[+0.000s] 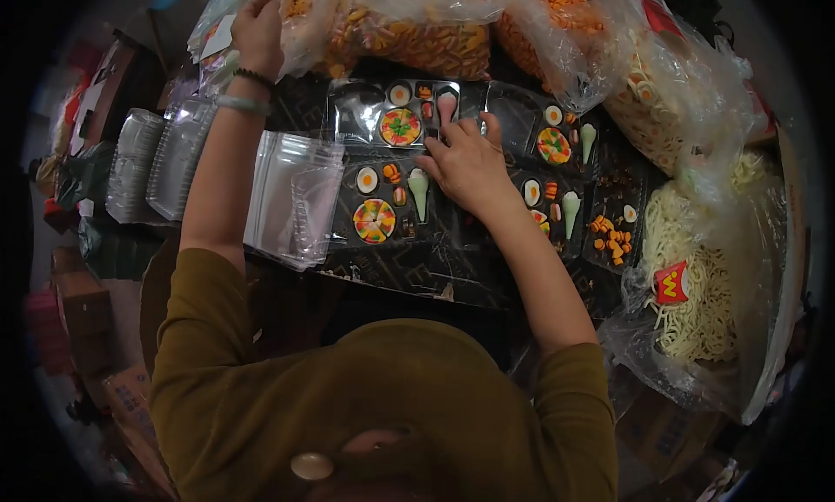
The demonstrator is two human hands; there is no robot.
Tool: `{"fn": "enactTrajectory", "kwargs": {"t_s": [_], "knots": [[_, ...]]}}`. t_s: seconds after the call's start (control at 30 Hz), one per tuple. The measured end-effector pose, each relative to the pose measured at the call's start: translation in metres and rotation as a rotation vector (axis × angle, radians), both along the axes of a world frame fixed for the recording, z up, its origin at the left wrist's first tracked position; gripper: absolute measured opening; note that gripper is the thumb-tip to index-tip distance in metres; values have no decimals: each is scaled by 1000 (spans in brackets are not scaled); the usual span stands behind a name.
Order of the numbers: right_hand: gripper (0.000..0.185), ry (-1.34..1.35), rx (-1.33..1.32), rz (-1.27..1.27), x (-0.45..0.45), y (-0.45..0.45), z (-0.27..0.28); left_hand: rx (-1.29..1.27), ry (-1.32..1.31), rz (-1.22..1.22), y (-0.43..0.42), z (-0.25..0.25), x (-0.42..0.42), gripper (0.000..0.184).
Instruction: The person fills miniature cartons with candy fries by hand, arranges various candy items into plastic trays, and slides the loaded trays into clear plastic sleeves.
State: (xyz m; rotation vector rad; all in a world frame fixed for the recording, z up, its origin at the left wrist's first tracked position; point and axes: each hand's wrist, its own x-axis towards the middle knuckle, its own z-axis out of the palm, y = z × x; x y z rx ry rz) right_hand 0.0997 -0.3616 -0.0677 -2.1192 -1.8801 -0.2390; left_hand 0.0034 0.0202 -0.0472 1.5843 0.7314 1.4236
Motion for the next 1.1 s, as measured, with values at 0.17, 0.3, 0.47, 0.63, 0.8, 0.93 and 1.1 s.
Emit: {"fn": "enactTrajectory", "kwargs": {"t_s": [0.17, 0.3, 0.47, 0.63, 0.8, 0.93, 1.1], "knots": [[27, -4, 166, 21, -7, 19, -1, 351, 337, -150, -145, 4, -46, 16], [33, -5, 88, -12, -5, 33, -17, 594, 828, -512, -207, -26, -73, 39], [22, 204, 365, -4, -9, -14, 5, 677, 1372, -632, -247, -19, -83, 103], [18, 456, 349, -162, -4, -106, 10, 677, 1301, -660, -243, -16, -77, 121], [18, 488, 395, -479, 17, -205, 7, 718, 1239, -624, -239, -8, -65, 115], [21, 178, 478, -803, 54, -289, 7, 775, 1050, -579, -254, -5, -60, 83], [35, -311, 60, -1164, 100, -358, 17, 670, 678, -795, -339, 0, -28, 51]]}}
